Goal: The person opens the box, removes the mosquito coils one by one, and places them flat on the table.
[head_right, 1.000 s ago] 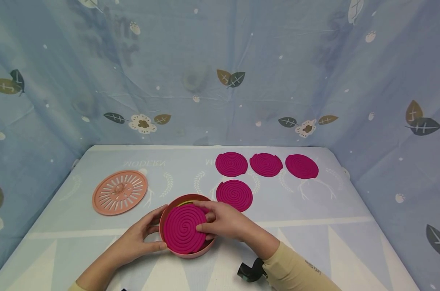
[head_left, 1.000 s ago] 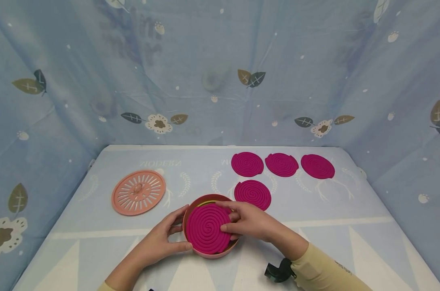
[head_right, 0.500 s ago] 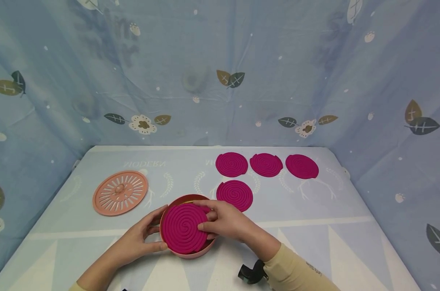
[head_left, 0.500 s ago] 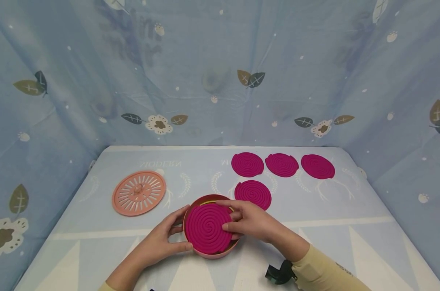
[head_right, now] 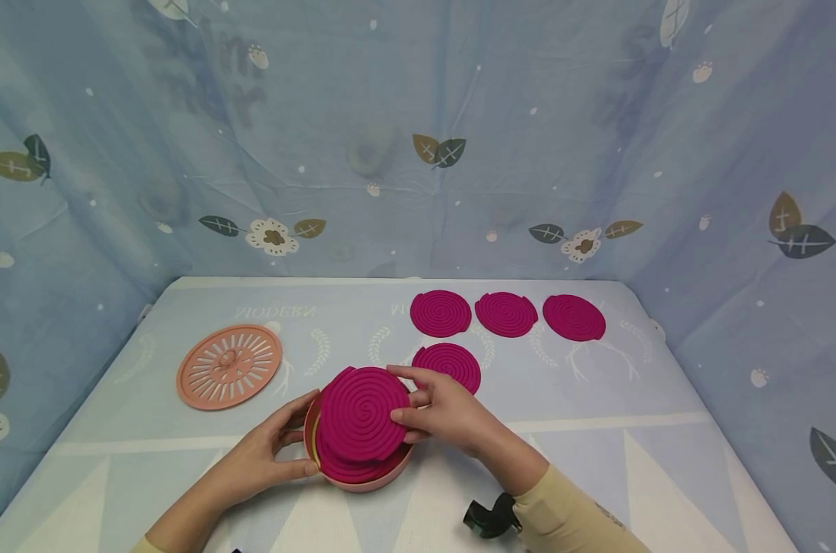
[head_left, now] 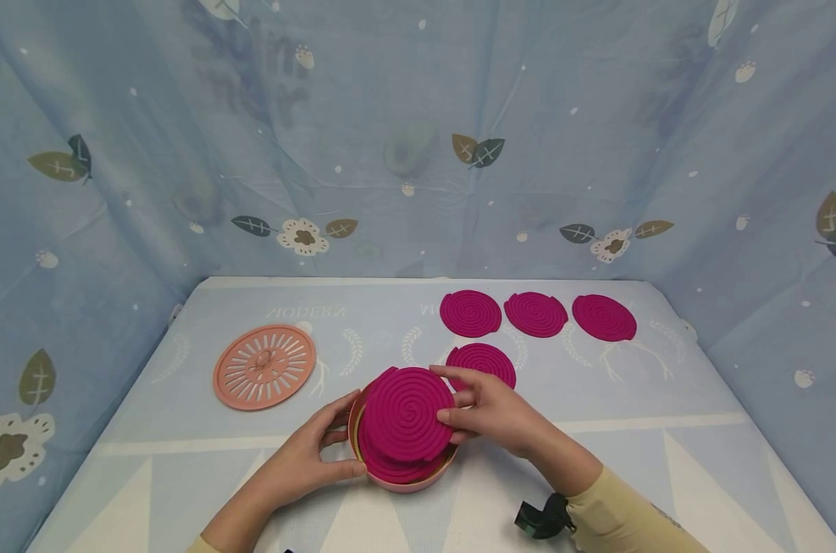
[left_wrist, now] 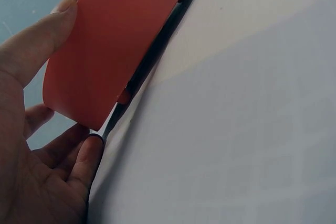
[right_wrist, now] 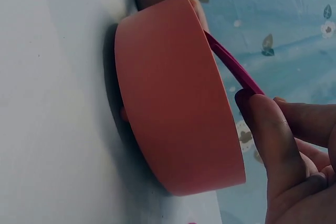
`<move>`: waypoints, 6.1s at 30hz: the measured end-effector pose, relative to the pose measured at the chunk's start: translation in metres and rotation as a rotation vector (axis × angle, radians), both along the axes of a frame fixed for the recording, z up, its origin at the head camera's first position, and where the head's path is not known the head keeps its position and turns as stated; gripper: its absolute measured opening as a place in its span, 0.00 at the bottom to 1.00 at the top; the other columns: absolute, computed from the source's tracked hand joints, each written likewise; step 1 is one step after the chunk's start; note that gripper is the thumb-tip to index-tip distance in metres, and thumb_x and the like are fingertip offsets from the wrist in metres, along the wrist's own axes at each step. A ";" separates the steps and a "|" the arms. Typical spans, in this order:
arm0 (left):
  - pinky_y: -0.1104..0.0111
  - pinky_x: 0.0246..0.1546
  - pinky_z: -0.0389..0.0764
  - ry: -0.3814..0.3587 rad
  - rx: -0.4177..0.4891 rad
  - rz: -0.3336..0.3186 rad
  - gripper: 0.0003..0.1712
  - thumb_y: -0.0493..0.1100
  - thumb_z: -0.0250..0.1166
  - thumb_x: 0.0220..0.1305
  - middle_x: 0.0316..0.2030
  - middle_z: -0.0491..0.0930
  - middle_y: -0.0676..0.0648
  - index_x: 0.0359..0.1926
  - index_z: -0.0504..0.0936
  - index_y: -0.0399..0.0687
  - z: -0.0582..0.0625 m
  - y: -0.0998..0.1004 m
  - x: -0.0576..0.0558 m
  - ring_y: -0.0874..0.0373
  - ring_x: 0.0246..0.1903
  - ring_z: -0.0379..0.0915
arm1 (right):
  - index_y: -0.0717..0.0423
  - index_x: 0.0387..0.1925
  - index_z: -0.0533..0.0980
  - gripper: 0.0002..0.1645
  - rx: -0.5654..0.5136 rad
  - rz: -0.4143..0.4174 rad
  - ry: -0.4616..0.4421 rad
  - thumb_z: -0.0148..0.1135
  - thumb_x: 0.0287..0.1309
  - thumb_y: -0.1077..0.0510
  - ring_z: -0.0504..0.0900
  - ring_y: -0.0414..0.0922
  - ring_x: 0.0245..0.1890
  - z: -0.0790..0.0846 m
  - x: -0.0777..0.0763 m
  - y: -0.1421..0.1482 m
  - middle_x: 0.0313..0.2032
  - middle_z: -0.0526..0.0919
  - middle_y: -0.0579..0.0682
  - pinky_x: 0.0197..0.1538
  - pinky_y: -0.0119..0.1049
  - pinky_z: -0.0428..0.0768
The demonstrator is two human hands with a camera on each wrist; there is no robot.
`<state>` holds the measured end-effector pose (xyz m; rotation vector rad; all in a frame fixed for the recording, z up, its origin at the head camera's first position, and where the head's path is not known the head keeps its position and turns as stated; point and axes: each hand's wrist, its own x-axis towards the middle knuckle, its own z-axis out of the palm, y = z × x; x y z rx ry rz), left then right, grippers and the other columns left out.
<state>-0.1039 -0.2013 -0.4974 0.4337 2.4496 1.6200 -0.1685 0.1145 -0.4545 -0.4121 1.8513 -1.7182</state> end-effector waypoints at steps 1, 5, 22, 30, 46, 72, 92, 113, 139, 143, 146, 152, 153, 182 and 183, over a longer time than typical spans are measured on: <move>0.67 0.62 0.74 -0.001 0.001 0.001 0.58 0.51 0.82 0.45 0.64 0.69 0.56 0.75 0.59 0.63 0.000 0.000 0.000 0.58 0.63 0.66 | 0.44 0.70 0.66 0.42 -0.007 -0.002 -0.003 0.72 0.56 0.63 0.85 0.49 0.31 0.000 -0.001 0.002 0.32 0.84 0.59 0.37 0.48 0.89; 0.68 0.62 0.74 -0.014 -0.002 0.009 0.58 0.51 0.82 0.45 0.64 0.70 0.55 0.74 0.59 0.64 0.000 0.001 0.000 0.59 0.63 0.67 | 0.46 0.72 0.64 0.43 -0.042 -0.014 -0.013 0.71 0.57 0.62 0.85 0.50 0.33 -0.001 -0.003 0.011 0.34 0.84 0.60 0.39 0.49 0.88; 0.67 0.62 0.74 -0.035 -0.007 0.006 0.58 0.52 0.81 0.46 0.63 0.71 0.53 0.75 0.59 0.63 0.002 0.000 0.000 0.59 0.61 0.69 | 0.45 0.74 0.61 0.45 -0.067 -0.172 -0.039 0.70 0.58 0.63 0.87 0.53 0.37 -0.009 -0.005 0.061 0.40 0.84 0.64 0.41 0.46 0.88; 0.68 0.62 0.74 -0.047 -0.014 0.022 0.58 0.53 0.82 0.45 0.63 0.71 0.54 0.75 0.59 0.61 0.002 0.000 0.001 0.60 0.61 0.69 | 0.47 0.75 0.58 0.46 -0.067 -0.233 -0.039 0.69 0.59 0.62 0.86 0.51 0.36 -0.014 -0.003 0.083 0.42 0.84 0.64 0.42 0.44 0.88; 0.68 0.62 0.74 -0.041 -0.037 0.030 0.59 0.55 0.82 0.44 0.64 0.70 0.55 0.75 0.59 0.61 0.003 0.001 0.000 0.61 0.62 0.68 | 0.54 0.76 0.51 0.47 -0.114 -0.342 0.009 0.65 0.62 0.66 0.86 0.45 0.32 -0.022 0.006 0.127 0.37 0.84 0.57 0.41 0.41 0.87; 0.67 0.62 0.74 -0.017 -0.030 0.011 0.57 0.53 0.81 0.46 0.63 0.71 0.54 0.75 0.58 0.64 0.002 0.001 0.000 0.60 0.60 0.70 | 0.58 0.77 0.45 0.44 -0.264 -0.400 0.030 0.55 0.68 0.71 0.87 0.43 0.35 -0.034 0.000 0.170 0.38 0.86 0.52 0.40 0.37 0.87; 0.67 0.62 0.75 0.001 -0.026 0.016 0.57 0.53 0.81 0.46 0.63 0.71 0.54 0.75 0.59 0.63 0.004 0.000 -0.001 0.60 0.60 0.70 | 0.56 0.77 0.44 0.49 -0.231 -0.574 -0.042 0.62 0.65 0.65 0.86 0.42 0.33 -0.051 -0.012 0.188 0.37 0.85 0.51 0.40 0.35 0.87; 0.67 0.62 0.75 -0.028 -0.054 0.029 0.58 0.55 0.81 0.45 0.63 0.71 0.55 0.74 0.59 0.66 0.001 0.000 0.000 0.61 0.60 0.70 | 0.57 0.75 0.46 0.49 -0.176 -0.639 -0.064 0.65 0.64 0.60 0.87 0.42 0.34 -0.063 -0.016 0.192 0.39 0.86 0.49 0.41 0.34 0.86; 0.67 0.62 0.74 -0.030 -0.046 0.030 0.58 0.55 0.81 0.45 0.63 0.71 0.55 0.74 0.58 0.67 0.002 0.002 0.000 0.60 0.62 0.68 | 0.64 0.77 0.39 0.49 -0.184 -0.537 -0.141 0.57 0.71 0.54 0.83 0.38 0.39 -0.062 -0.020 0.194 0.43 0.81 0.46 0.50 0.35 0.84; 0.67 0.63 0.74 -0.037 -0.043 0.030 0.58 0.55 0.81 0.45 0.63 0.71 0.55 0.74 0.58 0.66 0.002 0.002 -0.001 0.60 0.62 0.68 | 0.67 0.76 0.36 0.46 -0.255 -0.487 -0.153 0.53 0.73 0.57 0.83 0.39 0.40 -0.060 -0.018 0.198 0.43 0.80 0.47 0.52 0.37 0.83; 0.68 0.63 0.74 -0.034 -0.044 0.029 0.58 0.55 0.81 0.45 0.63 0.70 0.55 0.74 0.58 0.66 0.002 0.002 -0.001 0.60 0.62 0.68 | 0.68 0.76 0.36 0.46 -0.281 -0.481 -0.158 0.52 0.74 0.59 0.83 0.40 0.41 -0.058 -0.016 0.201 0.43 0.80 0.48 0.53 0.38 0.82; 0.68 0.63 0.73 -0.034 -0.039 0.024 0.57 0.55 0.81 0.45 0.64 0.70 0.55 0.74 0.59 0.66 0.000 -0.001 0.000 0.60 0.62 0.68 | 0.68 0.76 0.36 0.46 -0.265 -0.499 -0.167 0.53 0.73 0.59 0.83 0.40 0.46 -0.057 -0.011 0.206 0.48 0.81 0.43 0.56 0.38 0.81; 0.67 0.63 0.73 -0.036 -0.034 0.021 0.57 0.54 0.81 0.45 0.64 0.70 0.55 0.74 0.59 0.66 0.000 -0.001 0.000 0.60 0.62 0.68 | 0.68 0.76 0.36 0.46 -0.253 -0.507 -0.165 0.53 0.73 0.59 0.83 0.39 0.47 -0.056 -0.010 0.207 0.49 0.81 0.42 0.56 0.38 0.80; 0.67 0.62 0.74 0.001 -0.026 0.016 0.58 0.53 0.81 0.45 0.64 0.70 0.53 0.74 0.59 0.62 -0.002 0.000 -0.001 0.58 0.63 0.67 | 0.62 0.77 0.38 0.51 -0.197 -0.621 -0.083 0.60 0.68 0.58 0.83 0.44 0.51 -0.058 -0.005 0.218 0.50 0.83 0.47 0.56 0.39 0.79; 0.67 0.62 0.74 -0.002 -0.029 0.014 0.58 0.53 0.81 0.45 0.64 0.70 0.53 0.74 0.59 0.62 -0.002 0.000 -0.002 0.58 0.63 0.67 | 0.62 0.77 0.38 0.51 -0.200 -0.625 -0.086 0.61 0.68 0.58 0.83 0.44 0.51 -0.058 -0.006 0.219 0.49 0.83 0.47 0.56 0.39 0.79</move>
